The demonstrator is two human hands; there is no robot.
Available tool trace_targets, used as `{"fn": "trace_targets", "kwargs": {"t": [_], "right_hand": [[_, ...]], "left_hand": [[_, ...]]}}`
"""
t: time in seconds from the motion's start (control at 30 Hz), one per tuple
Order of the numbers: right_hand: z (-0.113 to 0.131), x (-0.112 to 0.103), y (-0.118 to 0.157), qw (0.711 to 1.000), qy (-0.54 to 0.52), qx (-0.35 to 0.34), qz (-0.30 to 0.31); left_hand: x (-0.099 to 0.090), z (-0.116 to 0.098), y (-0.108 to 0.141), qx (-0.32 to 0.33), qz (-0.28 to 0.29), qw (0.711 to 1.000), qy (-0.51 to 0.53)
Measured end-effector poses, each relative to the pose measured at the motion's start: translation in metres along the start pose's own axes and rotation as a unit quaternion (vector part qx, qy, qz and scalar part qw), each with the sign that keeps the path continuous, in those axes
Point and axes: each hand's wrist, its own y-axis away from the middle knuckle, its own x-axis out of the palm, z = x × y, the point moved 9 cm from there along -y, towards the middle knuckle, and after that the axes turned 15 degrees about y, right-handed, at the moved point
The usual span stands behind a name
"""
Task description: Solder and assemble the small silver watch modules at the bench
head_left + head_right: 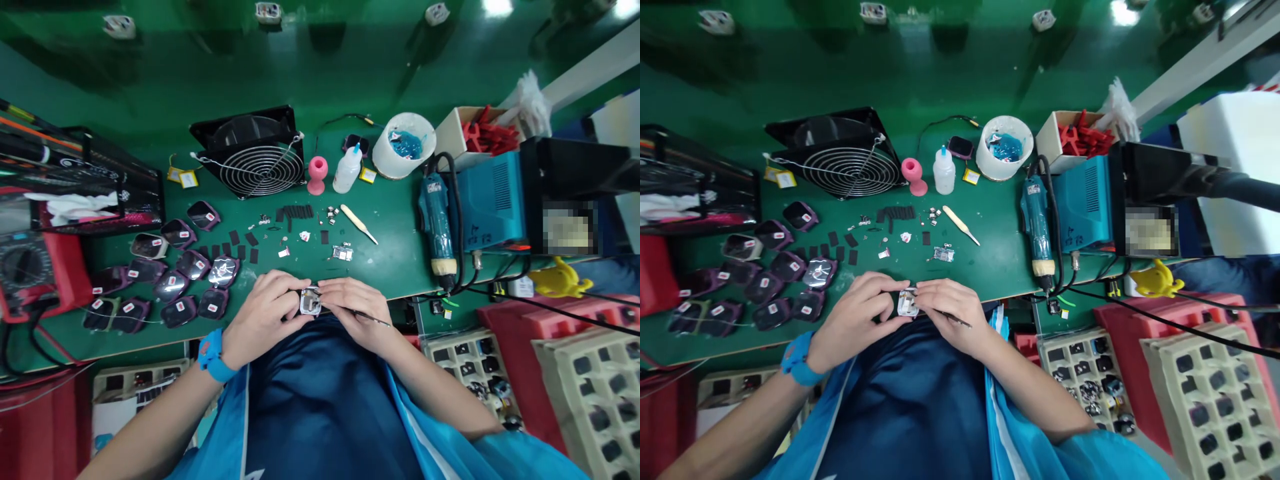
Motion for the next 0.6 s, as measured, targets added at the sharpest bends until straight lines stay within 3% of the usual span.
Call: {"fn": "trace_targets", "kwargs": {"t": [0.3, 0.6], "right_hand": [[0.0081, 0.0003, 0.0038, 0.998, 0.023, -0.054, -0.011], [0.0055, -0.0005, 0.0016, 0.999, -0.002, -0.036, 0.000]], "left_hand": [[0.0018, 0.0003, 0.0028, 0.003, -0.004, 1.000, -0.013], [0.0013, -0.0015, 0.0013, 0.013, -0.008, 1.000, -0.015]]}}
